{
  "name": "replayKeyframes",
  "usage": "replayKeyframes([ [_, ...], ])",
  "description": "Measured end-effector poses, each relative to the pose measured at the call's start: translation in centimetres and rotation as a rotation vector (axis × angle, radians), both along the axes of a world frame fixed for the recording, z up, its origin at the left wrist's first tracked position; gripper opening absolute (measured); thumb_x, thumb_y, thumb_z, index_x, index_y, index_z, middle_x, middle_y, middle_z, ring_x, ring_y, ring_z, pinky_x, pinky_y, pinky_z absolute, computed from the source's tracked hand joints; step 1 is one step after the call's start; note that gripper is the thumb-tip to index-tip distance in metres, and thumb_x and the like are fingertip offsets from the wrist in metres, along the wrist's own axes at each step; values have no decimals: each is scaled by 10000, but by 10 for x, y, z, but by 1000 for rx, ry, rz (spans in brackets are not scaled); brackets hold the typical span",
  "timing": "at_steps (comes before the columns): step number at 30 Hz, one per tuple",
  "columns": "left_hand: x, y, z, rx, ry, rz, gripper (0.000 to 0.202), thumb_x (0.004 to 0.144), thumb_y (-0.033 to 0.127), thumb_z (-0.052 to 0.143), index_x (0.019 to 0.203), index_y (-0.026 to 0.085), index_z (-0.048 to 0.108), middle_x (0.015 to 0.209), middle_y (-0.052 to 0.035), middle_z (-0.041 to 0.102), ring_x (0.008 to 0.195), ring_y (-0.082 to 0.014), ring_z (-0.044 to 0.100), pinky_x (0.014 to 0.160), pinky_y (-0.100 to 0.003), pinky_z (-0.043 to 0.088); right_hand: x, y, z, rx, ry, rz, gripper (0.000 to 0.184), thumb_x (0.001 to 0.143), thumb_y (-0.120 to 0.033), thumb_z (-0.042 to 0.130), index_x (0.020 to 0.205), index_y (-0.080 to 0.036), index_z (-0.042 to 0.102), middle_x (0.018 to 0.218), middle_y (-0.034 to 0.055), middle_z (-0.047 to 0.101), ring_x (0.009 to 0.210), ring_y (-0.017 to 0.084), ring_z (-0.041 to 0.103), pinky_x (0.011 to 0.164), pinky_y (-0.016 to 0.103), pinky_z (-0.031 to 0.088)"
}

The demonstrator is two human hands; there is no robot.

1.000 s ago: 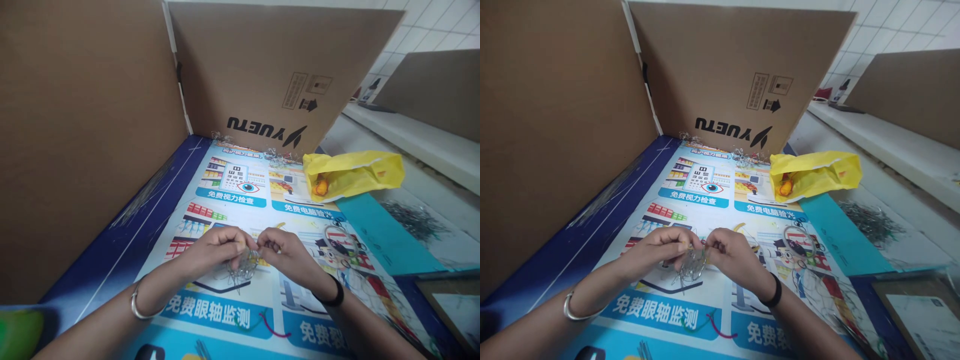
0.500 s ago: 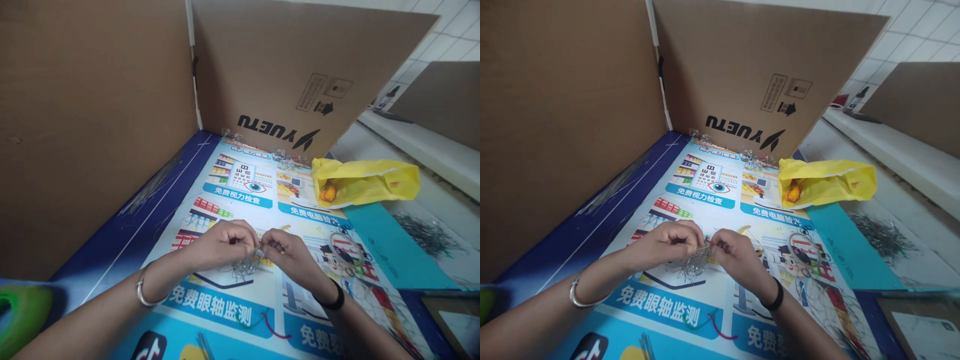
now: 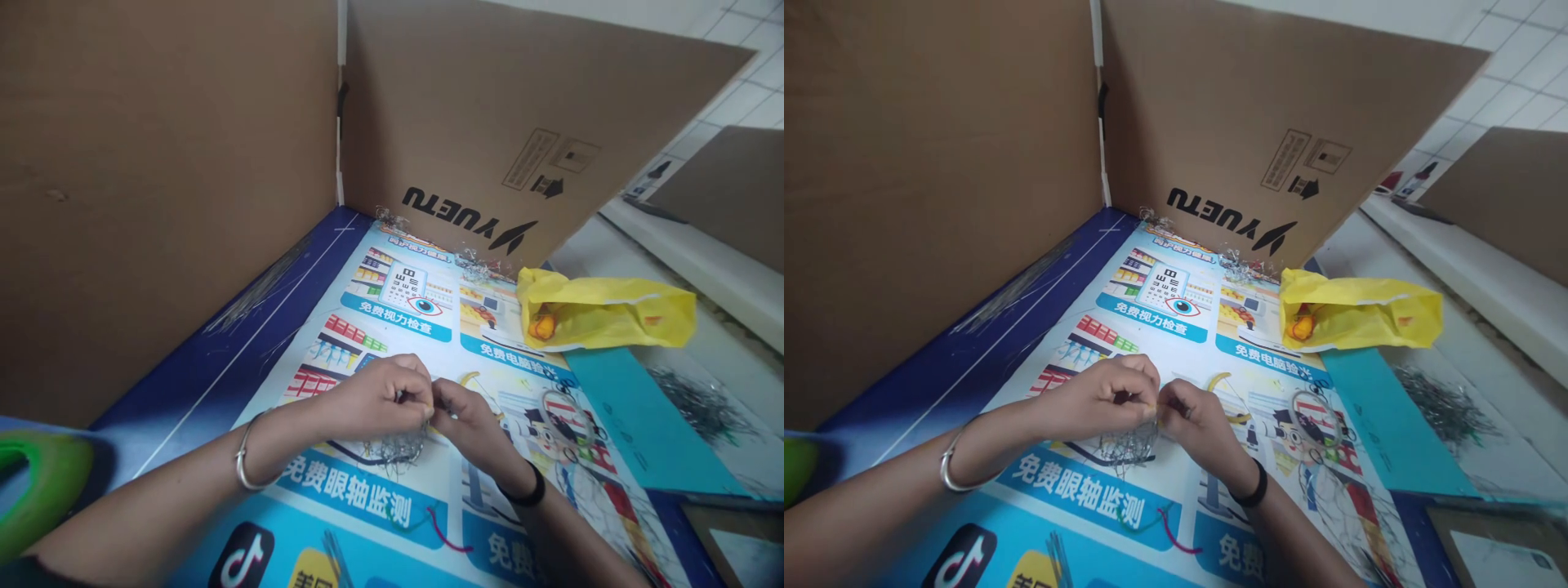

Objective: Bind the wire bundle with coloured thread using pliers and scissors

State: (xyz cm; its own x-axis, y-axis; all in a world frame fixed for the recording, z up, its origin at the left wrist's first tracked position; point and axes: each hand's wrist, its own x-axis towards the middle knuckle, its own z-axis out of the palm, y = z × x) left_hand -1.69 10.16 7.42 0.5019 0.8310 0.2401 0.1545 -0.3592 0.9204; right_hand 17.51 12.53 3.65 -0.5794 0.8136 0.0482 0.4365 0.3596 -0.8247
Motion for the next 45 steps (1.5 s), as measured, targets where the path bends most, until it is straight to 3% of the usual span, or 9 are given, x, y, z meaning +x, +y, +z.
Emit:
replayKeyframes([
  [12, 4, -3, -3, 5, -30, -21, 187, 669, 15, 472, 568, 169, 500, 687, -2, 537, 749, -142, 526, 660, -246, 415, -7, -4, -8, 10, 19, 13, 62, 707, -163, 503, 667, -195, 468, 619, -30, 497, 602, 127, 472, 690, 275, 460],
  [19, 6, -3, -3, -5, -27, -24, 197, 693, 39, 463, 556, 180, 476, 658, -1, 539, 751, -150, 530, 679, -259, 430, -7, -5, -6, 43, 21, 6, 77, 702, -123, 488, 666, -190, 476, 614, -30, 510, 594, 122, 463, 690, 286, 472],
  [24, 5, -4, -2, -32, -34, -24, 176, 704, 53, 475, 583, 176, 508, 686, -2, 531, 739, -140, 527, 667, -250, 418, -4, -3, -5, -25, 39, 6, 73, 743, -173, 527, 676, -182, 500, 622, -30, 516, 605, 119, 490, 619, 240, 453],
  [31, -3, -3, 1, -148, -103, 69, 126, 743, 131, 479, 640, 171, 538, 744, -8, 547, 717, -134, 512, 680, -262, 399, 7, -5, 11, -32, 128, -147, 64, 795, -235, 564, 779, -174, 571, 674, -4, 581, 615, 122, 535, 580, 234, 434],
  [38, -3, -2, -9, -314, -196, 140, 135, 801, 175, 467, 682, 168, 531, 739, -14, 599, 681, -127, 508, 629, -245, 383, 7, -11, 33, 204, 89, -297, 57, 775, -195, 559, 725, -189, 586, 662, 3, 614, 601, 126, 552, 571, 231, 442],
  [45, 0, 2, -24, -393, -285, 186, 164, 865, 234, 462, 738, 170, 543, 728, -17, 624, 669, -127, 529, 631, -246, 398, 6, -18, 31, 414, 94, -281, 105, 803, -146, 507, 749, -207, 573, 667, -3, 601, 599, 121, 539, 586, 234, 442],
])
